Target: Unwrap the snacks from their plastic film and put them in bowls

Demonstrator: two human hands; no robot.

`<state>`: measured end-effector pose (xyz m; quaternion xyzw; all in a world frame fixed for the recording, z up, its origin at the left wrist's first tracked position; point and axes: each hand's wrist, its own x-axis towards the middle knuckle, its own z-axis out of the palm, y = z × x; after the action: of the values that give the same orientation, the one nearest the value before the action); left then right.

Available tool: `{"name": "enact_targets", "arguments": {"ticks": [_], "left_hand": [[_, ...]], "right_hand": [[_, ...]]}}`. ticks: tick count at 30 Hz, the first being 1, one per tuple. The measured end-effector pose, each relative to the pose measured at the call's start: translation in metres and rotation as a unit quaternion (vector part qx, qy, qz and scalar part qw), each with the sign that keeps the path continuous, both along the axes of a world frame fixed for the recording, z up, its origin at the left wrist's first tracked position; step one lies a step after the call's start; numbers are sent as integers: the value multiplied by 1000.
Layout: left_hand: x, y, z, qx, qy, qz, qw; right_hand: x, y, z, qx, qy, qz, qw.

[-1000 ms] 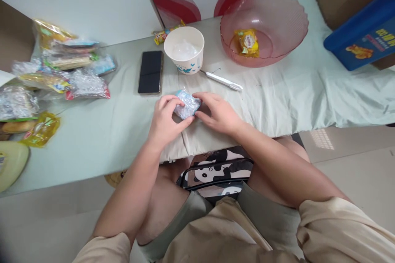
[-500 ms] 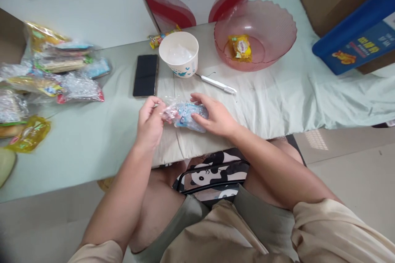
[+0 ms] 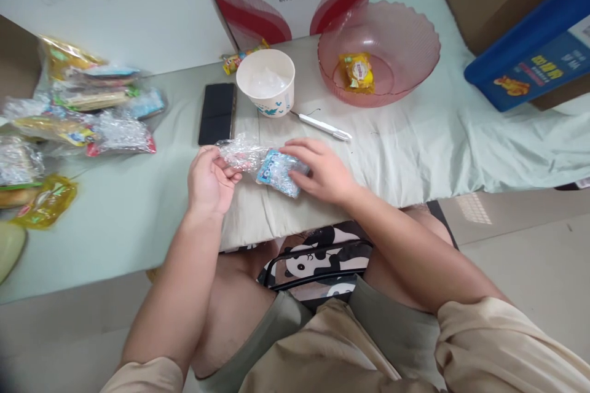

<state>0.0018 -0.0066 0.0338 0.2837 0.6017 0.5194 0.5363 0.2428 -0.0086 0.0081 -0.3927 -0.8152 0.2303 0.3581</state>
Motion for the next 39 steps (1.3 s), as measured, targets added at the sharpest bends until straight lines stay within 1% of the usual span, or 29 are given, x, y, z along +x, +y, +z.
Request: {"name": "enact_targets", "arguments": {"ticks": [1, 4, 8, 12, 16, 18, 19, 21, 23, 25, 26, 27, 28, 30, 32, 34, 37, 39], "left_hand": [[0, 0, 0, 4, 4, 6, 1000], [3, 1, 1, 5, 5, 24, 1000], [4, 3, 0, 12, 6, 28, 1000], [4, 4, 0, 6, 9, 43, 999], [1, 5, -2, 0, 21, 24, 1000], [0, 5, -4, 19, 34, 33, 999], [-1, 5, -6, 40, 45, 34, 998], [-1, 4, -9, 95, 86, 8, 992], [0, 2, -12, 130, 141, -65, 979], [2, 0, -14, 133, 184, -134, 965], [3, -1, -14, 132, 195, -149, 960], [4, -1, -14, 131, 198, -148, 960], [4, -1, -14, 131, 193, -132, 964], [3, 1, -12, 129, 165, -77, 975], [-1, 4, -10, 115, 135, -26, 984], [-6, 7, -7, 95, 125, 6, 988], [-13, 9, -5, 82, 118, 16, 989], [-14, 7, -4, 76, 99, -4, 992]], "right_hand": [[-1, -2, -1, 15, -30, 9, 999], [-6, -7, -1, 75, -107, -6, 991], [-10, -13, 0, 128, -147, 31, 980], [-11, -15, 0, 129, -155, -10, 979], [-11, -15, -1, 123, -167, -8, 978], [-11, -15, -1, 136, -168, -11, 976], [-11, -15, -1, 140, -166, -10, 976], [-12, -15, -1, 137, -157, -3, 978], [-14, -16, 0, 126, -148, 8, 981], [-15, -17, 1, 124, -140, 13, 982], [-16, -17, 1, 127, -136, 13, 982], [-15, -17, 2, 131, -132, 10, 983], [-14, -16, 3, 135, -125, 5, 983], [-8, -14, 4, 137, -111, -9, 984], [3, -10, 4, 122, -101, -25, 987], [15, -6, 6, 101, -94, -54, 989], [23, -3, 9, 82, -70, -103, 989], [18, -5, 10, 71, -52, -83, 993]]}}
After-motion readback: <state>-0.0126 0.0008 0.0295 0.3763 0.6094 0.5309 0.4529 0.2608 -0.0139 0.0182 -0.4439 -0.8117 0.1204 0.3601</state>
